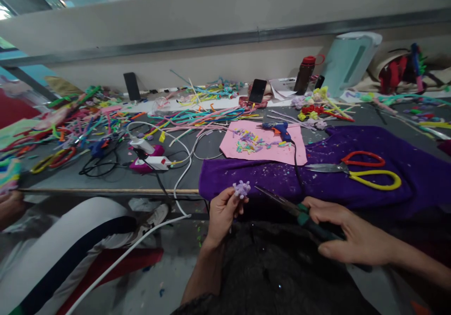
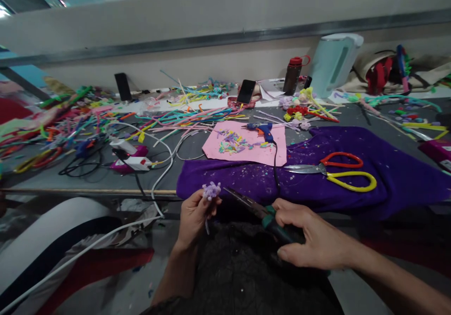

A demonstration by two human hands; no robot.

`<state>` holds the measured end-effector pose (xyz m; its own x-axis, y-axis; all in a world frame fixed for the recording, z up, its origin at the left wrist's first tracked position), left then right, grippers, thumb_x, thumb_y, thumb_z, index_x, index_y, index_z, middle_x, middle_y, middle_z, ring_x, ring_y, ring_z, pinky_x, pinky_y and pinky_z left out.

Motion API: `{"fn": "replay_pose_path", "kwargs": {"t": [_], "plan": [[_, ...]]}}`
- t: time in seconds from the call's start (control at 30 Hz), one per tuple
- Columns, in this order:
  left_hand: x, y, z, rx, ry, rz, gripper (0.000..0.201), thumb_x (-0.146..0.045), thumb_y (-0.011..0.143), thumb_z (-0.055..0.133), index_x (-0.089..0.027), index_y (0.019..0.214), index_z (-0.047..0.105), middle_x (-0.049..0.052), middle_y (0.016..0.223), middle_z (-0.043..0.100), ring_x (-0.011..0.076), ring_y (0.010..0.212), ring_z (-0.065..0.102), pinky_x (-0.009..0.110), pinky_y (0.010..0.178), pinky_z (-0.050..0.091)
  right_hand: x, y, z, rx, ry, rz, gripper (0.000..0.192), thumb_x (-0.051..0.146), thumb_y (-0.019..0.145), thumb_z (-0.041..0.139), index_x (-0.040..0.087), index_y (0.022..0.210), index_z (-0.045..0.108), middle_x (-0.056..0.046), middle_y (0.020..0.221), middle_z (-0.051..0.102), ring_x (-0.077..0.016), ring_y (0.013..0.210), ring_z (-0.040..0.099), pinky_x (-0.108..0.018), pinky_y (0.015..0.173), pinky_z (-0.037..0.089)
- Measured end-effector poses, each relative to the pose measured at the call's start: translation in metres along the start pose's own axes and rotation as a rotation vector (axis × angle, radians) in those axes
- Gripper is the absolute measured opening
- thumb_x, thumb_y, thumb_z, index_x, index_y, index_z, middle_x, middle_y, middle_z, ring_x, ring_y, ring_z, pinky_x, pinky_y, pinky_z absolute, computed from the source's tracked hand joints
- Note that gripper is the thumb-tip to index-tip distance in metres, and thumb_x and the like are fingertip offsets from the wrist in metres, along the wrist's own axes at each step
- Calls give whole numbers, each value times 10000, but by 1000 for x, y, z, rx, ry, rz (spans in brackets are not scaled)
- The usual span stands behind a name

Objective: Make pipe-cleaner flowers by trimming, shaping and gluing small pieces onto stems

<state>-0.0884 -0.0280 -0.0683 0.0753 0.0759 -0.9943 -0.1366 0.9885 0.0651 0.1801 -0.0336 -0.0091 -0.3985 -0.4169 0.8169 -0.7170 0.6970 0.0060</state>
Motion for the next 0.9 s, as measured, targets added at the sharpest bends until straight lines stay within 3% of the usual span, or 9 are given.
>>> {"fn": "replay_pose_path", "kwargs": {"t": [0.37,0.9], "plan": [[11,3,-6,62,-33,-74,201,-317,751,640,-130,684,613,-10,562,570,33,445,325,181,422,220,3,2,5,43,-73,3,158,169,682,584,183,722,432,-18,835,463,-162,769,470,-285,677,387],[9,3,-7,113,112,17,215,-334,777,599,-137,711,655,-2,586,537,60,482,323,209,454,233,6,3,8,71,-161,-17,142,171,676,597,179,740,471,-31,879,481,-171,799,489,-306,703,410]]}}
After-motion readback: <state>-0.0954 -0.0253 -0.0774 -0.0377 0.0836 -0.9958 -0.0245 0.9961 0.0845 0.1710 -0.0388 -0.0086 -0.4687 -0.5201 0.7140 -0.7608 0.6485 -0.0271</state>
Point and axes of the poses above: each hand's wrist, its own y-axis towards the middle knuckle, its own z-axis out of the palm, x = y × z, the point moved 1 cm from there along y, towards the middle knuckle
